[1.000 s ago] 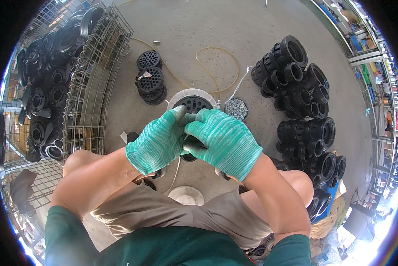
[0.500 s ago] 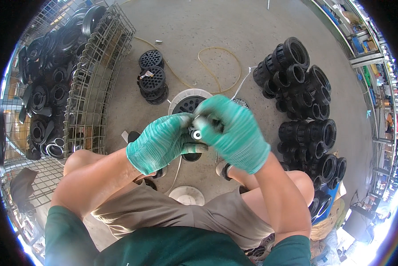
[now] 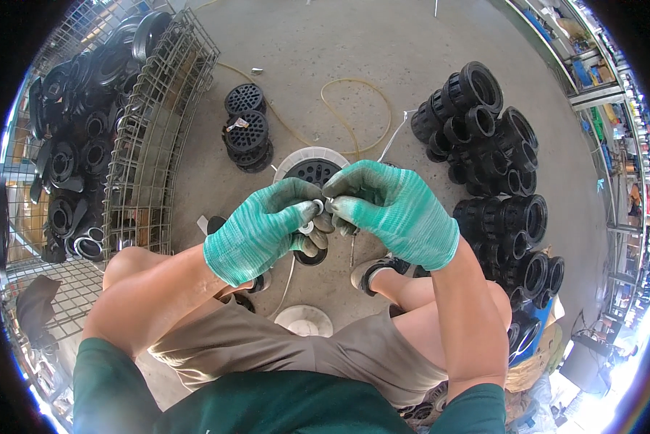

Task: The person assembles vent covers by placing a plastic circular grill onto a metal housing, inserting a screw, and tightening it using a pneumatic screwdriver. They then use a hammer to tap the edges of the grill into place.

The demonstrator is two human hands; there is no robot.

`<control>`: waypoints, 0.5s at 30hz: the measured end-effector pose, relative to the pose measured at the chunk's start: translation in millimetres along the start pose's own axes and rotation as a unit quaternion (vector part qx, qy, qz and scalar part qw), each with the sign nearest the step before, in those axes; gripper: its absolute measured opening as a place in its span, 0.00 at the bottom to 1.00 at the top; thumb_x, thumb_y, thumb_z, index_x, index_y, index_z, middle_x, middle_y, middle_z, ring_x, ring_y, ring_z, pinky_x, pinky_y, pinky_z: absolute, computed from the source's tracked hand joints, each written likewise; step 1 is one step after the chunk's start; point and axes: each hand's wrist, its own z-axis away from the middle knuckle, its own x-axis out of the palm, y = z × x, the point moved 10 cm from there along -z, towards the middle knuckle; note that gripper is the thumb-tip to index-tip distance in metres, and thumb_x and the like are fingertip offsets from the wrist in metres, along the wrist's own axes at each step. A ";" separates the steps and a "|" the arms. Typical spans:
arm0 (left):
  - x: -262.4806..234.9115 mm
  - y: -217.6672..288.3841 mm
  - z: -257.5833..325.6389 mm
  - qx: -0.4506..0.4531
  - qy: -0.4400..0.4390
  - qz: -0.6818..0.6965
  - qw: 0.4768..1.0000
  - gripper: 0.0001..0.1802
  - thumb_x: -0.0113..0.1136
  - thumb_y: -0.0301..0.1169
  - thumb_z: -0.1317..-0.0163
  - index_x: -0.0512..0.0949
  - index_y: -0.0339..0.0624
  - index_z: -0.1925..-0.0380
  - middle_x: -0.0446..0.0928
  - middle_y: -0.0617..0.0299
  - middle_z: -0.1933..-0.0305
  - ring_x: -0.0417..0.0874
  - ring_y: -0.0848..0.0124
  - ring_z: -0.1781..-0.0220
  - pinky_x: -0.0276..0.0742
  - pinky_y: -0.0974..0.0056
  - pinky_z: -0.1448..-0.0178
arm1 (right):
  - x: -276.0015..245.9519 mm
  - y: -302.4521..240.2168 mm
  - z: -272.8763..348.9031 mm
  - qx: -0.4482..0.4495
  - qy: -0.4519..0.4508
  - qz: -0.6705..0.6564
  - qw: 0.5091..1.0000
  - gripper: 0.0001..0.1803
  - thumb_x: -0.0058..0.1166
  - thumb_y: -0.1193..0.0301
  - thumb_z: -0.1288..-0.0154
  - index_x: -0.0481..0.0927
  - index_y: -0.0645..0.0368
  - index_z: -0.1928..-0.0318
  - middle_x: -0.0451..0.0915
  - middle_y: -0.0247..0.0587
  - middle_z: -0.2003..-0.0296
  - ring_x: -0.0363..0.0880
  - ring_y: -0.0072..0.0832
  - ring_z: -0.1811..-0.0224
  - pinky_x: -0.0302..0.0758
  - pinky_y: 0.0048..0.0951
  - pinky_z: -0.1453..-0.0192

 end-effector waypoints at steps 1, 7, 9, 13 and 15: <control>0.0 0.2 1.3 -0.005 0.007 -0.006 1.000 0.21 0.59 0.32 0.25 0.72 0.34 0.38 0.81 0.59 0.55 0.83 0.76 0.59 0.84 0.71 0.56 | 0.7 2.9 0.6 0.031 -0.021 -0.004 0.999 0.12 0.62 0.77 0.30 0.83 0.63 0.48 0.85 0.37 0.60 0.82 0.20 0.58 0.81 0.25 0.53; -8.0 -5.5 -0.7 -0.021 0.016 -0.028 0.999 0.19 0.61 0.33 0.26 0.76 0.33 0.42 0.83 0.59 0.55 0.83 0.76 0.63 0.83 0.72 0.61 | 9.2 10.4 3.1 0.076 -0.056 0.018 0.995 0.12 0.60 0.77 0.29 0.84 0.62 0.47 0.85 0.35 0.58 0.81 0.19 0.56 0.81 0.25 0.51; -10.5 -7.5 -2.0 -0.023 0.017 -0.035 0.999 0.17 0.60 0.32 0.26 0.77 0.33 0.43 0.84 0.59 0.55 0.83 0.75 0.66 0.83 0.71 0.63 | 11.2 12.6 2.0 0.068 -0.063 0.025 0.995 0.12 0.60 0.77 0.29 0.84 0.62 0.47 0.85 0.35 0.58 0.81 0.19 0.56 0.81 0.24 0.51; -16.1 -13.0 -1.4 -0.034 0.037 0.006 0.999 0.19 0.63 0.33 0.27 0.77 0.32 0.42 0.84 0.58 0.56 0.84 0.76 0.66 0.82 0.72 0.63 | 10.2 14.6 0.8 0.068 -0.052 0.026 0.996 0.11 0.60 0.77 0.29 0.84 0.62 0.48 0.85 0.35 0.59 0.81 0.19 0.57 0.80 0.24 0.51; -16.3 -14.7 -1.2 -0.037 0.036 0.028 0.998 0.22 0.64 0.33 0.28 0.76 0.30 0.41 0.84 0.57 0.55 0.85 0.75 0.63 0.84 0.72 0.61 | 9.1 15.9 -0.1 0.075 -0.049 0.034 0.995 0.11 0.60 0.77 0.29 0.84 0.62 0.48 0.85 0.34 0.59 0.81 0.18 0.57 0.80 0.24 0.51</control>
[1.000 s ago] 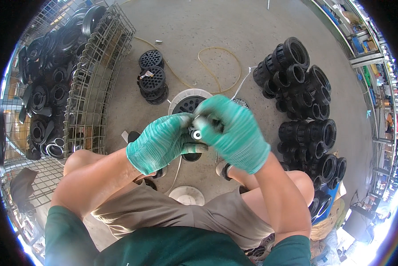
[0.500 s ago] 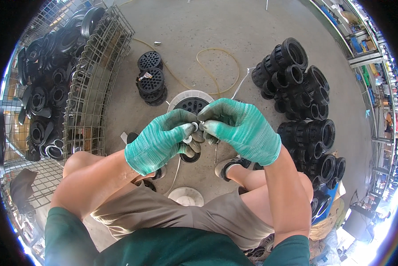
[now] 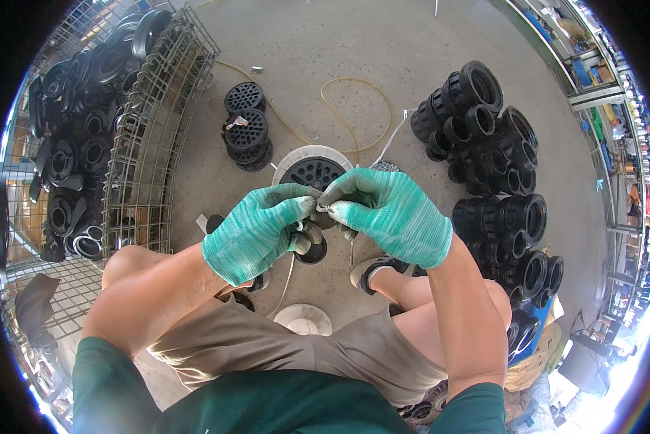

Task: The person assembles vent covers by placing a plastic circular grill onto a metal housing, inserting a screw, and tightening it using a pneumatic screwdriver. They then use a hammer to tap the edges of the grill into place.

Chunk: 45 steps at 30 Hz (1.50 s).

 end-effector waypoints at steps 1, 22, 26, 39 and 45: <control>0.1 1.7 0.5 0.005 0.002 0.006 1.000 0.21 0.64 0.33 0.29 0.76 0.30 0.41 0.84 0.57 0.55 0.85 0.75 0.63 0.84 0.71 0.60 | -0.2 -0.8 -0.8 -0.007 -0.002 0.004 1.000 0.11 0.60 0.77 0.29 0.84 0.62 0.48 0.85 0.35 0.59 0.81 0.18 0.57 0.80 0.24 0.52; 13.3 27.6 12.8 0.032 -0.031 -0.133 0.990 0.18 0.65 0.38 0.30 0.80 0.36 0.47 0.80 0.66 0.64 0.78 0.80 0.67 0.75 0.74 0.65 | 6.6 12.4 -5.7 -0.069 -0.016 -0.091 0.993 0.16 0.63 0.74 0.29 0.78 0.59 0.44 0.82 0.36 0.55 0.81 0.23 0.53 0.82 0.27 0.51; 12.6 34.0 18.9 0.036 -0.018 -0.179 0.983 0.17 0.64 0.36 0.31 0.81 0.35 0.49 0.79 0.67 0.66 0.77 0.79 0.69 0.75 0.72 0.65 | 14.2 10.2 -5.7 -0.033 -0.043 -0.120 0.991 0.15 0.63 0.74 0.29 0.79 0.59 0.44 0.83 0.37 0.57 0.82 0.23 0.55 0.83 0.28 0.54; -36.1 51.1 29.0 0.020 0.078 -0.017 0.997 0.14 0.58 0.37 0.28 0.76 0.38 0.52 0.70 0.68 0.75 0.67 0.81 0.79 0.60 0.74 0.79 | -68.1 354.3 -109.5 0.263 0.012 0.260 0.929 0.18 0.61 0.65 0.34 0.81 0.63 0.48 0.85 0.50 0.57 0.84 0.39 0.58 0.81 0.38 0.51; -40.9 65.4 11.4 0.015 0.107 -0.033 0.994 0.15 0.60 0.36 0.30 0.76 0.36 0.51 0.73 0.66 0.74 0.67 0.81 0.81 0.61 0.74 0.79 | -94.2 603.5 -130.8 0.180 0.338 -0.055 0.922 0.23 0.63 0.64 0.37 0.77 0.62 0.45 0.81 0.61 0.48 0.80 0.56 0.45 0.78 0.49 0.43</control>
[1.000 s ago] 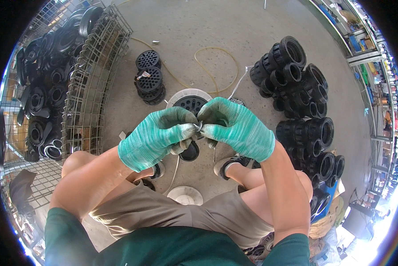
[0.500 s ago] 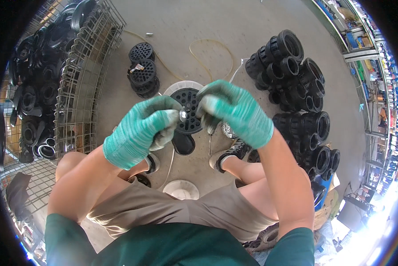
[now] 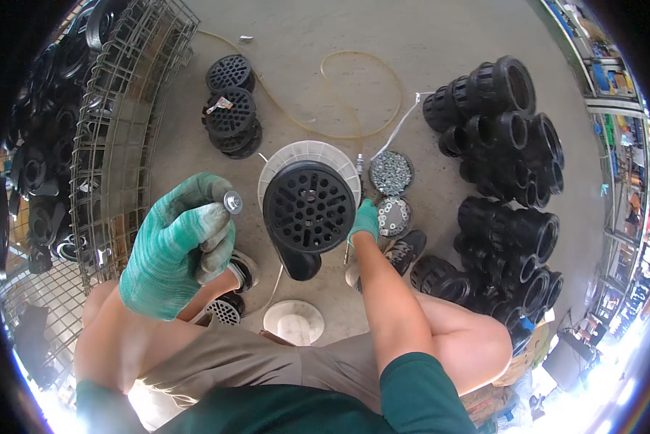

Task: The person assembles vent covers by placing a plastic circular grill onto a metal housing, inserting a screw, and tightening it using a pneumatic screwdriver. They then use a hammer to tap the edges of the grill into place.

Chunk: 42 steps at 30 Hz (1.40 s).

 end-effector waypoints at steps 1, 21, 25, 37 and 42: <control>-9.4 1.2 1.0 0.001 0.035 -0.006 0.999 0.16 0.60 0.36 0.31 0.76 0.36 0.51 0.72 0.66 0.75 0.67 0.81 0.81 0.61 0.74 0.79 | 31.9 1.3 5.0 0.031 -0.021 -0.038 0.999 0.22 0.63 0.64 0.37 0.77 0.62 0.46 0.81 0.59 0.50 0.80 0.54 0.47 0.78 0.48 0.45; 12.4 -6.1 14.8 0.050 -0.040 -0.053 0.997 0.16 0.65 0.36 0.30 0.77 0.38 0.51 0.68 0.70 0.78 0.64 0.82 0.82 0.57 0.73 0.79 | -111.7 -551.3 332.6 -0.273 -0.140 -0.328 0.893 0.14 0.56 0.67 0.34 0.77 0.60 0.51 0.84 0.48 0.61 0.76 0.27 0.75 0.75 0.29 0.73; 25.1 -5.5 17.3 0.068 -0.055 -0.069 0.994 0.16 0.65 0.36 0.30 0.77 0.38 0.50 0.69 0.70 0.79 0.65 0.82 0.82 0.57 0.73 0.79 | -108.6 -607.2 370.0 -0.336 -0.285 -0.468 0.766 0.20 0.48 0.61 0.22 0.79 0.63 0.42 0.85 0.47 0.48 0.73 0.24 0.65 0.72 0.28 0.61; 15.8 -11.2 4.8 0.063 -0.043 -0.041 0.996 0.17 0.66 0.34 0.31 0.76 0.38 0.48 0.72 0.68 0.75 0.68 0.80 0.81 0.62 0.72 0.79 | -97.5 -587.7 337.5 -0.293 -0.188 -0.522 0.779 0.12 0.54 0.75 0.32 0.79 0.65 0.50 0.79 0.40 0.64 0.77 0.26 0.63 0.79 0.38 0.46; 14.7 -17.9 -1.1 0.061 -0.041 -0.017 0.997 0.17 0.66 0.35 0.30 0.76 0.38 0.48 0.73 0.69 0.72 0.69 0.81 0.80 0.63 0.73 0.78 | -95.6 -580.7 325.4 -0.256 -0.139 -0.550 0.783 0.10 0.54 0.75 0.33 0.80 0.66 0.54 0.79 0.41 0.66 0.77 0.26 0.64 0.80 0.38 0.48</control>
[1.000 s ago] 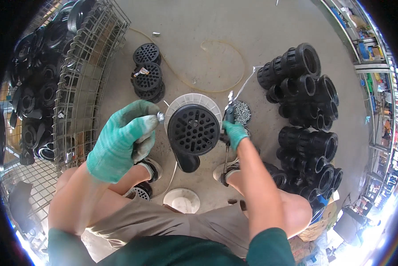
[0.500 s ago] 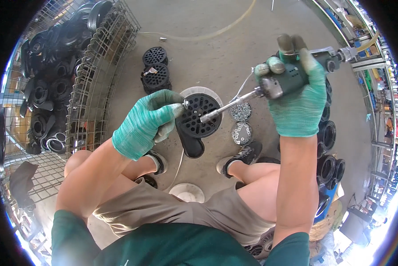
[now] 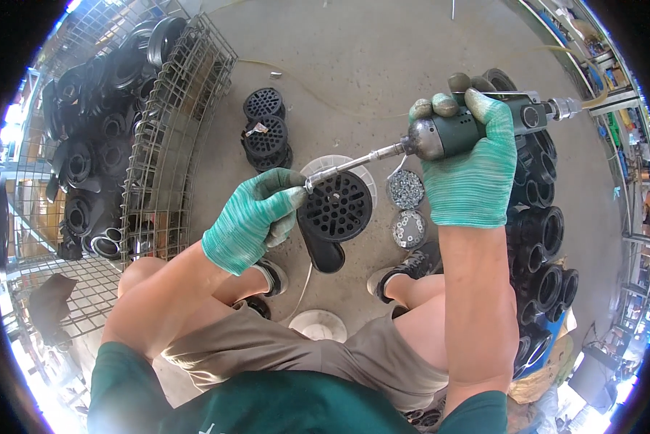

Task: The person assembles vent covers by placing a plastic circular grill onto a metal housing, inserting a screw, and tightening it using a pneumatic screwdriver. They then use a hammer to tap the edges of the grill into place.

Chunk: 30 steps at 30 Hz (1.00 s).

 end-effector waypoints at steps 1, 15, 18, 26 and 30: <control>0.5 0.2 -0.7 0.000 0.000 -0.001 1.000 0.17 0.66 0.35 0.30 0.76 0.38 0.48 0.73 0.69 0.72 0.69 0.81 0.80 0.63 0.73 0.78 | -3.1 0.1 -0.2 -0.005 0.023 0.003 1.000 0.09 0.54 0.75 0.33 0.80 0.66 0.54 0.79 0.41 0.66 0.77 0.27 0.64 0.81 0.38 0.48; -2.2 -3.8 -12.6 -0.001 -0.007 0.050 0.999 0.20 0.63 0.37 0.28 0.74 0.35 0.44 0.69 0.71 0.72 0.68 0.81 0.77 0.63 0.74 0.77 | -22.0 28.3 -9.6 0.026 0.084 0.003 0.996 0.09 0.58 0.69 0.31 0.80 0.62 0.57 0.79 0.40 0.70 0.77 0.32 0.65 0.80 0.39 0.48; -7.7 -1.6 -11.8 0.011 0.026 -0.004 1.000 0.19 0.62 0.36 0.27 0.76 0.36 0.45 0.73 0.70 0.69 0.70 0.82 0.74 0.66 0.74 0.73 | -33.0 34.4 -6.6 0.037 0.111 0.018 0.993 0.11 0.58 0.66 0.30 0.80 0.62 0.58 0.80 0.40 0.70 0.78 0.34 0.64 0.81 0.41 0.47; -12.3 12.0 -51.8 0.154 0.052 -0.315 0.935 0.11 0.64 0.29 0.30 0.82 0.35 0.51 0.80 0.67 0.65 0.72 0.80 0.65 0.71 0.72 0.60 | -32.6 36.0 -4.7 0.050 0.087 0.037 0.994 0.11 0.61 0.67 0.30 0.79 0.58 0.54 0.82 0.41 0.61 0.82 0.34 0.58 0.82 0.52 0.46; -8.4 11.1 -75.0 0.186 0.057 -0.479 0.856 0.12 0.65 0.28 0.33 0.83 0.37 0.52 0.80 0.61 0.69 0.74 0.75 0.69 0.74 0.67 0.61 | -30.4 40.7 -1.7 0.062 0.040 0.078 0.994 0.21 0.66 0.73 0.36 0.73 0.54 0.45 0.80 0.45 0.50 0.79 0.37 0.49 0.83 0.54 0.45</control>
